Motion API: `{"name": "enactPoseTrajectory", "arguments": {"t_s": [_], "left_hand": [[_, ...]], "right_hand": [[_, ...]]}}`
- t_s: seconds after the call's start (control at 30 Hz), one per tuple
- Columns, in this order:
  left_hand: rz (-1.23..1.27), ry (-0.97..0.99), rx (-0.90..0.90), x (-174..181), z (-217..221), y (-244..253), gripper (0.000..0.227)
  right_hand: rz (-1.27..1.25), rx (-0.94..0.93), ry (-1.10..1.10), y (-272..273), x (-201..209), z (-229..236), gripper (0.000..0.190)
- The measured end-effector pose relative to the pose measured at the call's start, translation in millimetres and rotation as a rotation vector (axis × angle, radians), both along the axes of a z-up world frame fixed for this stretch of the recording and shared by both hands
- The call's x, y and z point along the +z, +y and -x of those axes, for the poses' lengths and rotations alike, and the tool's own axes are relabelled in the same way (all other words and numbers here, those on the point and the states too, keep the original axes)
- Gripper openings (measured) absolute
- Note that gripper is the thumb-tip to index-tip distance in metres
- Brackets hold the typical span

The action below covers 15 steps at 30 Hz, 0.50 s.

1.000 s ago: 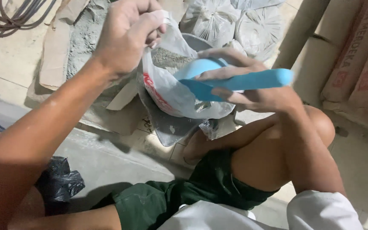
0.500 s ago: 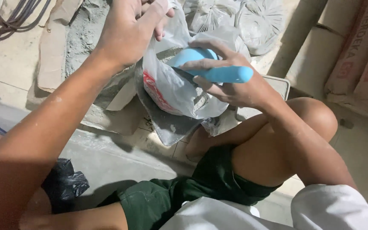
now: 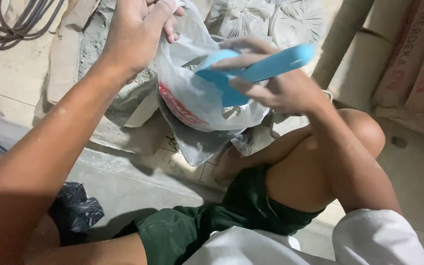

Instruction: Scooping cement powder from a large bag into a smaller plastic bag using a hand scoop

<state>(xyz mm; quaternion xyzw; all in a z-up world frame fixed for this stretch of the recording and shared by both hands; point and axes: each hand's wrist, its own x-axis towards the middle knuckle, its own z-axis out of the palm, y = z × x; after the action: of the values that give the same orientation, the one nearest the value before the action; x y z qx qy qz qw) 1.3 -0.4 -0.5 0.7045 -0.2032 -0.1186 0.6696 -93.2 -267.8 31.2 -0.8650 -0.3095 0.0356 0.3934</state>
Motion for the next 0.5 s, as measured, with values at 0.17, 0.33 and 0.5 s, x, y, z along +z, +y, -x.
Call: {"name": "enactPoseTrajectory", "arguments": {"t_s": [0.17,0.33,0.5], "left_hand": [[0.046,-0.041,-0.007,-2,-2,1,0.020],[-0.018,-0.016,0.024,-3,-1,3,0.021],[-0.472,-0.743,0.135,3,27,8,0.037]], "right_hand": [[0.096,-0.030,-0.001,4,0,0,0.034],[0.132,-0.114,-0.219,-35,20,0,0.034],[0.105,-0.215,-0.112,-36,18,4,0.033]]}}
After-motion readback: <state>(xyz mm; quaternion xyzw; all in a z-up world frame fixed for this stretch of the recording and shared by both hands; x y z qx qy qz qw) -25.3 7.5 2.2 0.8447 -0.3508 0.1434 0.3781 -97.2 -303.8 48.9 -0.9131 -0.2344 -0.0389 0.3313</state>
